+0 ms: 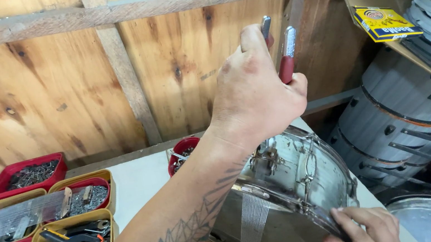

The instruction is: Repairing a snare drum by adjusting the hardware with a tool

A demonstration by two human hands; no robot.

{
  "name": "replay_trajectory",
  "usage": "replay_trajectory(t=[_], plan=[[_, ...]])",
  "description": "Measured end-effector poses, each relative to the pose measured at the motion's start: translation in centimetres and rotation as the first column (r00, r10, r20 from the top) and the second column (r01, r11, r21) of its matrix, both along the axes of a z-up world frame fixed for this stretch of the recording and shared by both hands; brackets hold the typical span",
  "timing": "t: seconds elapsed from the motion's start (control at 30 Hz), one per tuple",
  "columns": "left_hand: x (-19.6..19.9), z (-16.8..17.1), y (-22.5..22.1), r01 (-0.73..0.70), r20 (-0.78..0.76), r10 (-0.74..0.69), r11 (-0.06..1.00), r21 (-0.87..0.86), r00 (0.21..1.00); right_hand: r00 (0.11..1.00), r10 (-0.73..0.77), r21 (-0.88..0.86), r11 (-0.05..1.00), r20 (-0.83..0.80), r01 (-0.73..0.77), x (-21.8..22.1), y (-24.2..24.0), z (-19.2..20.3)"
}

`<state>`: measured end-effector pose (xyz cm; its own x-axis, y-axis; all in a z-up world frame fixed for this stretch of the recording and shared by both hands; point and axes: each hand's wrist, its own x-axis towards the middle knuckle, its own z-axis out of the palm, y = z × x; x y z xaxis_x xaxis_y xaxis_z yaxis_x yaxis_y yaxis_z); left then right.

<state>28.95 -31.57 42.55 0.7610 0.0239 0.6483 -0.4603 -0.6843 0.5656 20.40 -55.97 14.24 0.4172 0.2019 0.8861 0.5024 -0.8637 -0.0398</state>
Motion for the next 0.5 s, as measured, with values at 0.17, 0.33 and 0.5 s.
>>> replay_trajectory(t=[0.17,0.33,0.5], plan=[[-0.1,-0.3,0.4,0.013,0.035,-0.012,1.000,-0.017,0.999,0.996,0.071,0.046,0.996,0.052,-0.073,1.0,0.5,1.9],[-0.2,-0.5,0.3,0.070,0.099,-0.067,0.997,-0.027,0.993,0.994,0.048,0.149,0.987,0.095,-0.062,2.4,0.7,2.6],[-0.8,0.2,0.4,0.054,-0.026,-0.056,0.996,-0.064,0.998,0.978,-0.004,0.139,0.990,-0.208,0.034,4.4,-0.9,2.6]])
